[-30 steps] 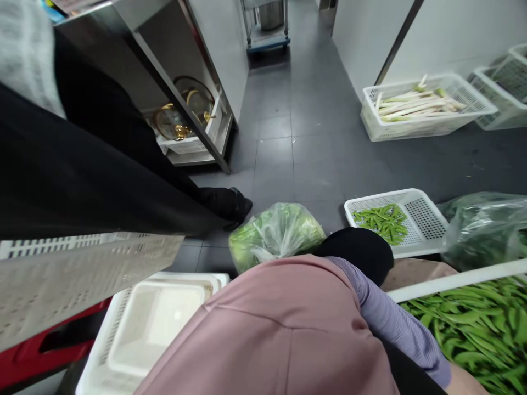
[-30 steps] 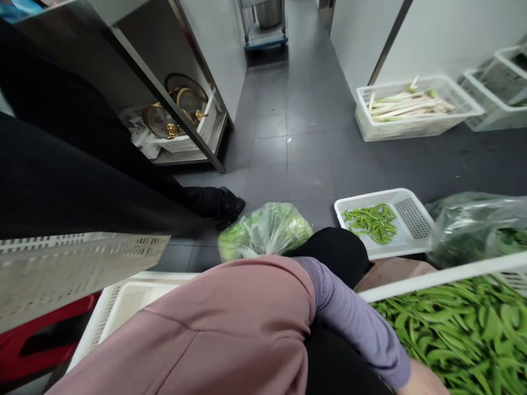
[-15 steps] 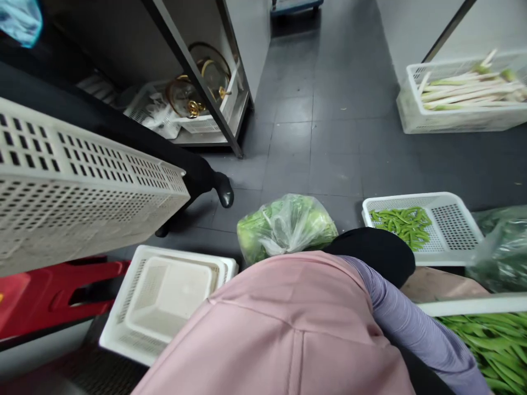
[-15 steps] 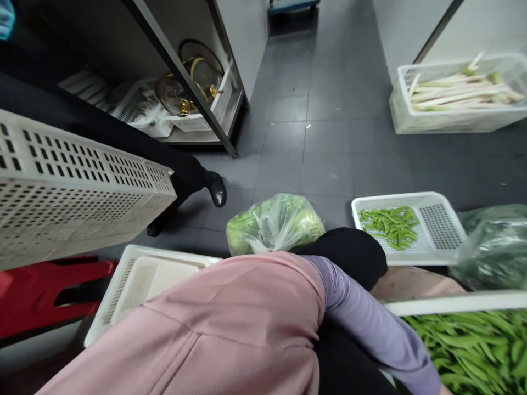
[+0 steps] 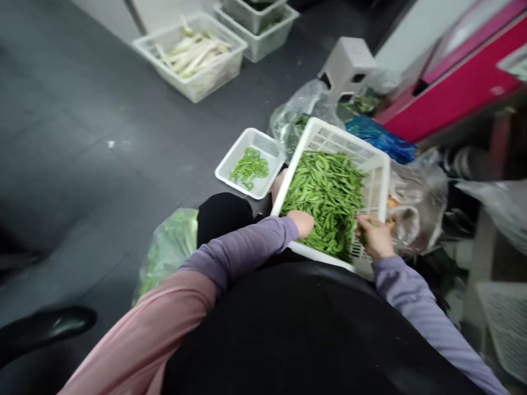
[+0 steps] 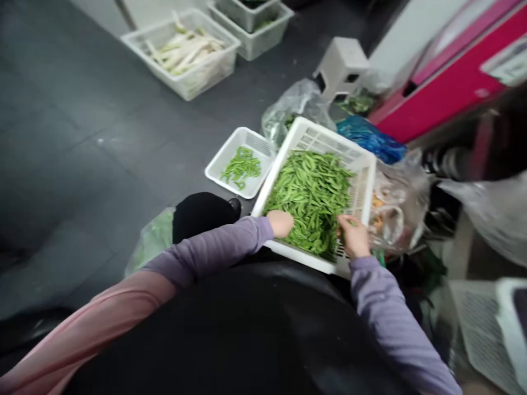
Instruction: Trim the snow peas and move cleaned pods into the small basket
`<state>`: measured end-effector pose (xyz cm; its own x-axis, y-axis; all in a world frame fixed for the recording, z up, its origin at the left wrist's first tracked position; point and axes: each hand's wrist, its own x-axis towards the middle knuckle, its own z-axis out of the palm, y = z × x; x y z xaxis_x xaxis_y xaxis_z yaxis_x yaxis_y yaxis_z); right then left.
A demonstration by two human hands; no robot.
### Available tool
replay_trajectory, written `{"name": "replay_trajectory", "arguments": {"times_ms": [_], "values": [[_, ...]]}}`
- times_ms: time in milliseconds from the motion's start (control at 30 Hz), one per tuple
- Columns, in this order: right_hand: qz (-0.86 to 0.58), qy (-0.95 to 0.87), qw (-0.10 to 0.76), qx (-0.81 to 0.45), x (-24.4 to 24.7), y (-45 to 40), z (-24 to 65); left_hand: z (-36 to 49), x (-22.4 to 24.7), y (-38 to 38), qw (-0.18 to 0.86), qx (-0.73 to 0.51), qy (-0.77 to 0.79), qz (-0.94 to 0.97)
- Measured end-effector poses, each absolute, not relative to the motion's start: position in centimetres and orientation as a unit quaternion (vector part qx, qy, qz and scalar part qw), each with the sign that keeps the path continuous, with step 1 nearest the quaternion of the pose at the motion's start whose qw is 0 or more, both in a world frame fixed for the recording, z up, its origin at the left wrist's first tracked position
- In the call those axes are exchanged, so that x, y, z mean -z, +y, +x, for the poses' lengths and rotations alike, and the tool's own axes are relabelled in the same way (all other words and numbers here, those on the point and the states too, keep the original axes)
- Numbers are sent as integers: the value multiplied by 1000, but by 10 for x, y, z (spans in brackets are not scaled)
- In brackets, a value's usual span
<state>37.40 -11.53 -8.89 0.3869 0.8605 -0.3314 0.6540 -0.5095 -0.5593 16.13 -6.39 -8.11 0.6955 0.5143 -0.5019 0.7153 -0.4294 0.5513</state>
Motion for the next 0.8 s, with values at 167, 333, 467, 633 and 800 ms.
{"name": "replay_trajectory", "arguments": {"times_ms": [167,333,467,633,800], "values": [[-839,-506,32,-199,124,-109,365,169,83,-59,319,163,373,856],[-841,-470,25,-267,132,-97,357,175,83,-63,313,155,361,865],[-805,-382,180,-417,106,-115,364,186,83,-63,401,73,337,849],[-798,-507,124,-303,88,-143,348,197,84,-67,571,0,376,729],[-806,-532,69,-250,81,-153,323,198,90,-79,484,-131,359,787]]}}
